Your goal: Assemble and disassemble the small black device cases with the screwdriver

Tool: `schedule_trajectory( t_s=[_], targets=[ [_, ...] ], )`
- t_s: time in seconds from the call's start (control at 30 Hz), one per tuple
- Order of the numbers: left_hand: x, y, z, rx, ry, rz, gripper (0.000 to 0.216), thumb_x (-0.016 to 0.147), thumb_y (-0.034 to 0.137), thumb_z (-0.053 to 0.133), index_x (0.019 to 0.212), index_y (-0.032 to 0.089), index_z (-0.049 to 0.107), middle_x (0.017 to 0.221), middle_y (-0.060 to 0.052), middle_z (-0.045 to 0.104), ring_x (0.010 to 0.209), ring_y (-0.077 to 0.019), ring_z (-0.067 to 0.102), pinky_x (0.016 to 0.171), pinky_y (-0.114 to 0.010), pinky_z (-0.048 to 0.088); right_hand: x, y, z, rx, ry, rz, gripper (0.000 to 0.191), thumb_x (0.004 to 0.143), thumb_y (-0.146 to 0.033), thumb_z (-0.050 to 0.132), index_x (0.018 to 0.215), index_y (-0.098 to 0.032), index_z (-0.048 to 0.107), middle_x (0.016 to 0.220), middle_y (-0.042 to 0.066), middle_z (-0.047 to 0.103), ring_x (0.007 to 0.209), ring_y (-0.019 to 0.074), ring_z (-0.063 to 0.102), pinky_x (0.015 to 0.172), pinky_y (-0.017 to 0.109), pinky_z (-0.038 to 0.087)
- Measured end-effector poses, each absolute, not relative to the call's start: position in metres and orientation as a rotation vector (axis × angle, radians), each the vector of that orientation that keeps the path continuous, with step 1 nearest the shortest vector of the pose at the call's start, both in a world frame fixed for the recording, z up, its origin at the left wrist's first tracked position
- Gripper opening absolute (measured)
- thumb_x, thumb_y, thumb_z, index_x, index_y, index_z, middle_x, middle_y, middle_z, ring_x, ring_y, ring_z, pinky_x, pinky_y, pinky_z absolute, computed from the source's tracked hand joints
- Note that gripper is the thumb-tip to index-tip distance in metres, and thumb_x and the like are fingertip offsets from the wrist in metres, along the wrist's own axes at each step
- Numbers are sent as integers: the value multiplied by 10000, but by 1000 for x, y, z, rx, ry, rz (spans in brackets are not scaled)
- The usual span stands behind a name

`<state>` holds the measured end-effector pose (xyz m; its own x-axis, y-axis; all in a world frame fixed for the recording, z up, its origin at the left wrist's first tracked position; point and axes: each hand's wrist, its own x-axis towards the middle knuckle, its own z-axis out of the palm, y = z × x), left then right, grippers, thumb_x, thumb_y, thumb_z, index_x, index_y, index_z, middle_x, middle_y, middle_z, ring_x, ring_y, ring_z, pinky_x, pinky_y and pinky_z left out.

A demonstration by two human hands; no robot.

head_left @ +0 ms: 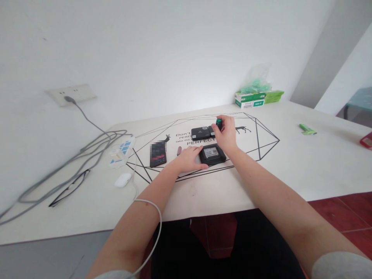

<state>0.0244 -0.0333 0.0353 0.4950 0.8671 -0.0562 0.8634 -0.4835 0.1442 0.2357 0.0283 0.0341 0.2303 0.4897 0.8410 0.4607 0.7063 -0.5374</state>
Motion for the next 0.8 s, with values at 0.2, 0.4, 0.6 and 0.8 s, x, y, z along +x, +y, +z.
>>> schedule_trajectory(
  t_s=[0.2, 0.4, 0.6, 0.8],
  targets=[
    [24, -34, 36, 2570, 1505, 51, 1116, 806, 885, 567, 1668, 232, 297, 1674, -181, 408, 1524, -413, 362, 1225, -714, 231, 230, 18, 38, -785, -1437, 169, 329, 1095, -436, 376, 1172, -268, 647, 1157, 85, 740, 1098, 253, 672, 1014, 492, 536],
    [25, -34, 37, 2592, 1494, 35, 1101, 814, 868, 569, 1670, 228, 303, 1679, -175, 401, 1524, -423, 366, 1233, -651, 274, 225, 18, 36, -794, -1445, 93, 270, 1010, -463, 579, 1145, -241, 653, 1079, 99, 691, 967, 245, 642, 897, 451, 566],
    [24, -33, 34, 2610, 1508, 40, 1097, 819, 877, 556, 1666, 229, 302, 1677, -179, 403, 1518, -415, 380, 1222, -668, 279, 225, 16, 35, -771, -1435, 139, 317, 1077, -465, 439, 1175, -248, 647, 1115, 99, 679, 1043, 248, 634, 976, 470, 537],
    [24, -33, 35, 2586, 1502, 44, 1101, 809, 881, 566, 1668, 246, 300, 1679, -175, 405, 1522, -419, 369, 1220, -694, 255, 225, 20, 34, -791, -1408, 208, 285, 1075, -466, 450, 1172, -257, 616, 1127, 86, 727, 1029, 238, 669, 950, 453, 546]
  ],
)
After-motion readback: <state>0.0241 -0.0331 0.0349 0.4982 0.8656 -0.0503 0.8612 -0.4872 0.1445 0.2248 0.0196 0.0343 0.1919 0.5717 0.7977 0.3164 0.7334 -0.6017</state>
